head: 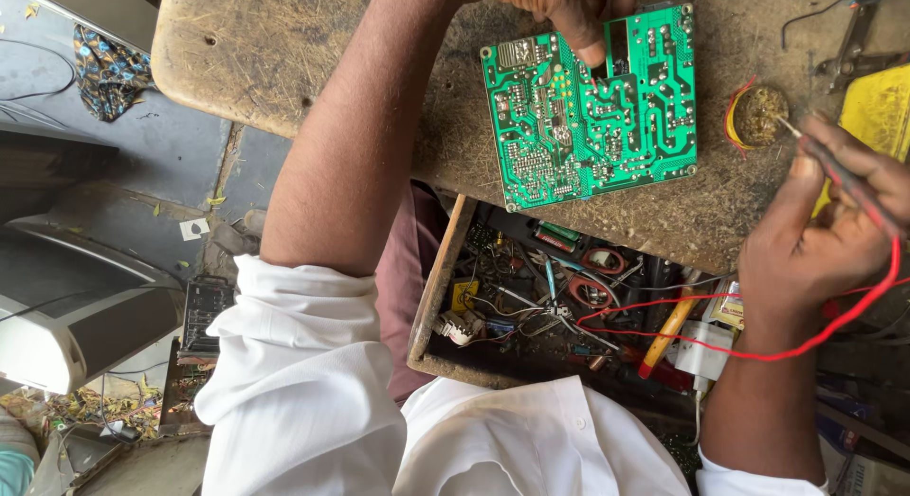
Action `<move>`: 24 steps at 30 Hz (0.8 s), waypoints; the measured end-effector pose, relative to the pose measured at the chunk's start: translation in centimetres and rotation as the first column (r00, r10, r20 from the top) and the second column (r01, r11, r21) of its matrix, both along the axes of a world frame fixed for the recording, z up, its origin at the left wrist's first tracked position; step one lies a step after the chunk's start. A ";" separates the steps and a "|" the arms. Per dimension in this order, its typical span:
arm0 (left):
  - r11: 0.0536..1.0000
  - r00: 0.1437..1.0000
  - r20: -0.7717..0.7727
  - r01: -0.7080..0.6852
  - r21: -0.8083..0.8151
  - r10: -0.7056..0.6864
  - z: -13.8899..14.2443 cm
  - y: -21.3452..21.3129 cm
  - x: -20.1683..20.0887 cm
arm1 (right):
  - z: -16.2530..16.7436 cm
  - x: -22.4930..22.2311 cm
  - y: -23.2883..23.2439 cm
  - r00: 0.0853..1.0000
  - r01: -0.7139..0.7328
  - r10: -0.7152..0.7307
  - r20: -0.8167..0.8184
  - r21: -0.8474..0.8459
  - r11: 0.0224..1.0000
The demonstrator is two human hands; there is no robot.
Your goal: The person tests a green circuit board with multimeter probes, probing components on the board. They then pick up a soldering iron and solder points on the board, repositioning and turning it over. Finally they handle small electronic components from a parts tray and work on a smaller board.
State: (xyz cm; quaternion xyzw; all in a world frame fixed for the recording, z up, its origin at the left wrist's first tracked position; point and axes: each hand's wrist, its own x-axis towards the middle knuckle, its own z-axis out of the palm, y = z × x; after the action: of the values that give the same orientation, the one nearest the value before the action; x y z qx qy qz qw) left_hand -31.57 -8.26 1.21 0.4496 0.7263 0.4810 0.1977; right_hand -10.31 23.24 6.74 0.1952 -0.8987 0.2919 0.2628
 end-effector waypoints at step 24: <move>0.981 0.991 -0.103 -0.099 -0.169 0.083 0.1 0.4 0.4 | 0.9 2.4 -7.8 0.899 -0.365 0.392 -0.193 0.161 0.917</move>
State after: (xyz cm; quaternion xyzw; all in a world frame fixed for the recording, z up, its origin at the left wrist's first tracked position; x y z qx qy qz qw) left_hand -31.16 -7.81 1.36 0.4195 0.7938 0.4023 0.1789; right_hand -7.94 15.46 7.63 0.4133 -0.8244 0.2592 0.2871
